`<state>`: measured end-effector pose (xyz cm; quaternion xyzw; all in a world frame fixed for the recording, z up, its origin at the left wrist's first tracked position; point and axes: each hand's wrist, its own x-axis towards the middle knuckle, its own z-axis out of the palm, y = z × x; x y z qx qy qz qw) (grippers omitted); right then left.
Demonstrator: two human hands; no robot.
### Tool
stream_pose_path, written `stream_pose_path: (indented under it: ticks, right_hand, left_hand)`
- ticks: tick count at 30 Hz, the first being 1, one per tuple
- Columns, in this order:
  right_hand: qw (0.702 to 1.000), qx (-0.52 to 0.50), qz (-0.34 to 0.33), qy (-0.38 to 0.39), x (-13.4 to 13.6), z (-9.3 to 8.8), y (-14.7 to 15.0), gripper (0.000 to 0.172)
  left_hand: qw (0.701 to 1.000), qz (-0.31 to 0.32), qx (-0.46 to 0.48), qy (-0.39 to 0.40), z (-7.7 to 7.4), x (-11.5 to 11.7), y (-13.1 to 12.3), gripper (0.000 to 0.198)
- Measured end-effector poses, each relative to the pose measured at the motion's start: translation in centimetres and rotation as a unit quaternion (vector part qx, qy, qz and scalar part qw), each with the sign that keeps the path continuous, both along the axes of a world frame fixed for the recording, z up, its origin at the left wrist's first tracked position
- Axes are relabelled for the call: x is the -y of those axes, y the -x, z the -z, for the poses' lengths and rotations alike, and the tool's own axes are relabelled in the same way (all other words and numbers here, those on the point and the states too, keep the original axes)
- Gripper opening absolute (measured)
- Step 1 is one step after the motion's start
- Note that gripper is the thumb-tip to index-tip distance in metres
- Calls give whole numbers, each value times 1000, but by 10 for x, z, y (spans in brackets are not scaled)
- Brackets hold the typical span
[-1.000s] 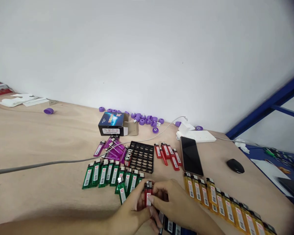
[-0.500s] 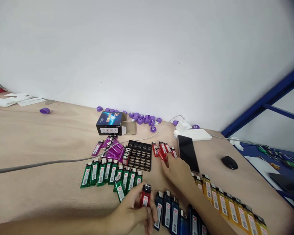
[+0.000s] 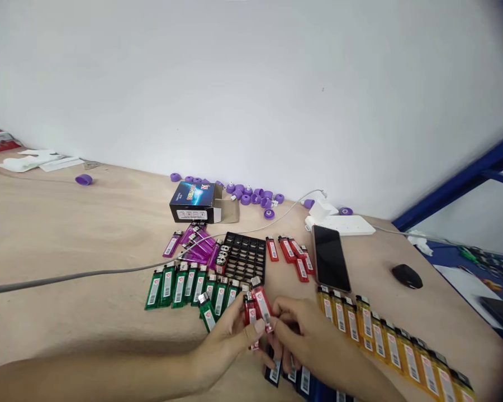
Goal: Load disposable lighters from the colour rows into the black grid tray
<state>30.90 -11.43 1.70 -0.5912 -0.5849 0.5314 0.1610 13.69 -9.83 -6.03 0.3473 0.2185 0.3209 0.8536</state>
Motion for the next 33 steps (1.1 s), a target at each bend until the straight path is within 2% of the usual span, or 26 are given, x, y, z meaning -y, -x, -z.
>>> stream_pose_path:
  ticks: [4,8,12,16,19,21,24,28,31,33]
  right_hand:
    - [988,103,-76,-82,10,-7,13,22]
    - [974,162,-110,-117,4,-12,2,30]
    - [939,298,-35,-167,-26,-17,-29,20]
    - [897,404,42,-175,-64,-12,-53,24]
    - [869,462,54,-167,-85,0,-55,30]
    - [861,482,50,-154,-94,8,-52,32]
    - [866,478,46,-141,-104,15,-49,29]
    - [881,437,67,-168,-100,11,-48,24]
    - [904,377,77,-189,-72,1,-39,19]
    - [929,317,58,-183,-43,-4,-28,17]
  left_hand:
    - [998,-24,-54,-7,5,1,-1,49]
    - [998,-16,-53,-8,6,2,-3,47]
    - [999,26,-19,-11,2,1,-4,47]
    - [999,31,-16,-27,-4,0,-4,45]
    - [999,33,-20,-36,-6,-1,-3,46]
    - [998,34,-18,-40,-5,-1,-4,47]
    - [998,37,-18,-40,-2,-2,-4,48]
    - [999,33,-24,-29,3,-1,-5,48]
    - [999,28,-20,-33,4,-1,-6,46]
    - [999,27,-15,-32,4,-1,-5,45]
